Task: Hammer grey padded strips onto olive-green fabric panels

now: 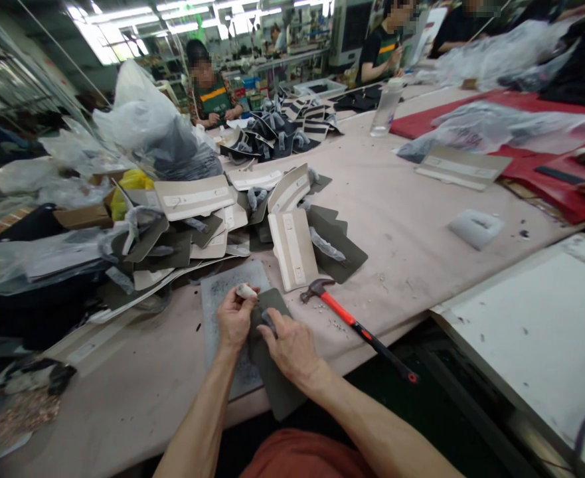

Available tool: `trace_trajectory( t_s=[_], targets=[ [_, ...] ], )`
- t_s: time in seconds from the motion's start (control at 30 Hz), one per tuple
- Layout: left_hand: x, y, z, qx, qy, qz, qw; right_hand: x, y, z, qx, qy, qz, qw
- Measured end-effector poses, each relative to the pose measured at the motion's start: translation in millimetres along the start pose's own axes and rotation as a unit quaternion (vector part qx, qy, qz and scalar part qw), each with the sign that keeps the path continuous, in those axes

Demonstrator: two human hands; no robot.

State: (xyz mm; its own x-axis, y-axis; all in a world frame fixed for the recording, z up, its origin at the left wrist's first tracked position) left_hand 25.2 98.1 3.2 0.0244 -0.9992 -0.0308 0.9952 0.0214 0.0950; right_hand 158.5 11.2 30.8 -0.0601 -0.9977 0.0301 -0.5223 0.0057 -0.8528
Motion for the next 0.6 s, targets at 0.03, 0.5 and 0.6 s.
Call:
trace_trajectory(
  t_s=[0.03, 0.5, 0.6],
  targets=[
    [-1.5, 2.0, -4.8, -0.002, -0.006, -0.008, 1.0, 0.0, 4.2, 2.7, 0.003, 0.017, -0.018, 1.0],
    [10.1, 1.9, -19.6, -0.05, -0.036, -0.069, 0.996, 9.3, 25.2, 6.9, -0.114, 0.062, -0.1, 0.986],
    [12.0, 1.0, -19.6, -0.054, -0.033, -0.073, 0.995, 15.7, 6.7, 18.1, -0.143, 0.026, -0.064, 0.987]
  ],
)
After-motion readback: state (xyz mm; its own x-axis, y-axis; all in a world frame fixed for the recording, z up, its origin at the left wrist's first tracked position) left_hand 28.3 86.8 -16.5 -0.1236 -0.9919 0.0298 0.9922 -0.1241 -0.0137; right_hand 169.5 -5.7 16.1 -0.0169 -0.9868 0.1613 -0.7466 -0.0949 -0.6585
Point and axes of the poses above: each hand's wrist, its own x-axis away from the middle knuckle, its own y-axis out of the palm, z = x × y, the point moved 10 cm from there along -x, towards the middle knuckle, and after that the axes turned 4 degrees about x, right-handed, at the moved point
